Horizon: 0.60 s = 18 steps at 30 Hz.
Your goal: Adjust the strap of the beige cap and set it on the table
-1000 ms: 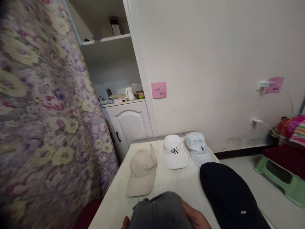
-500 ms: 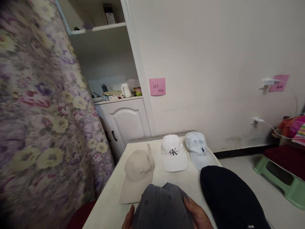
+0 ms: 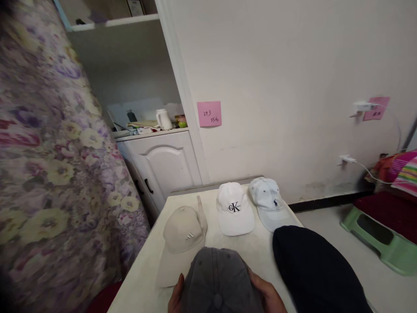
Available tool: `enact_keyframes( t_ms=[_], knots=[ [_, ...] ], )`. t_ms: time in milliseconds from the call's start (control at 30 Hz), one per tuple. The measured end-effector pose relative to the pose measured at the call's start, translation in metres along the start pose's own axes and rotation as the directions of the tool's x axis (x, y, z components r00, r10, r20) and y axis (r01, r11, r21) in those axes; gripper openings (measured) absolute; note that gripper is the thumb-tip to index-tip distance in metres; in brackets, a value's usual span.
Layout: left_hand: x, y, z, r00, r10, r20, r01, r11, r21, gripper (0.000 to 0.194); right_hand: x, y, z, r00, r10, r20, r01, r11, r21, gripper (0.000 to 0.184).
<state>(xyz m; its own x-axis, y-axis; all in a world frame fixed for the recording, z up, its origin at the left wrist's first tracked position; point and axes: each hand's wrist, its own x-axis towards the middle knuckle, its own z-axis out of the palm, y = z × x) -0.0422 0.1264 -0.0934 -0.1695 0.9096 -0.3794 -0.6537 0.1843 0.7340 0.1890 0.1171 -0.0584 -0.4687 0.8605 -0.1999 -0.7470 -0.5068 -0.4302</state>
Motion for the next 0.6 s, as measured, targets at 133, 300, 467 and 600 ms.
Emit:
enact_keyframes(
  t_ms=[133,300,467,600],
  knots=[
    [0.005,0.001,0.012,0.998,-0.06,0.024,0.06,0.998,0.005,0.014,0.003,0.001,-0.006,1.0,0.014,-0.027,-0.013,1.0,0.025,0.034],
    [-0.001,0.004,0.023,0.998,-0.058,-0.007,0.058,0.998,0.011,0.015,0.008,0.0,-0.008,0.999,0.015,-0.032,-0.014,1.0,0.02,0.039],
    [-0.003,0.005,0.019,0.999,-0.021,-0.03,0.024,0.995,0.094,0.012,0.013,0.003,-0.02,1.0,-0.015,-0.011,0.015,1.0,0.011,0.036],
    [-0.005,0.007,0.014,1.0,-0.01,0.019,0.007,0.986,0.164,0.015,0.012,0.004,-0.029,1.0,0.012,-0.005,-0.012,0.999,0.038,0.042]
  ],
)
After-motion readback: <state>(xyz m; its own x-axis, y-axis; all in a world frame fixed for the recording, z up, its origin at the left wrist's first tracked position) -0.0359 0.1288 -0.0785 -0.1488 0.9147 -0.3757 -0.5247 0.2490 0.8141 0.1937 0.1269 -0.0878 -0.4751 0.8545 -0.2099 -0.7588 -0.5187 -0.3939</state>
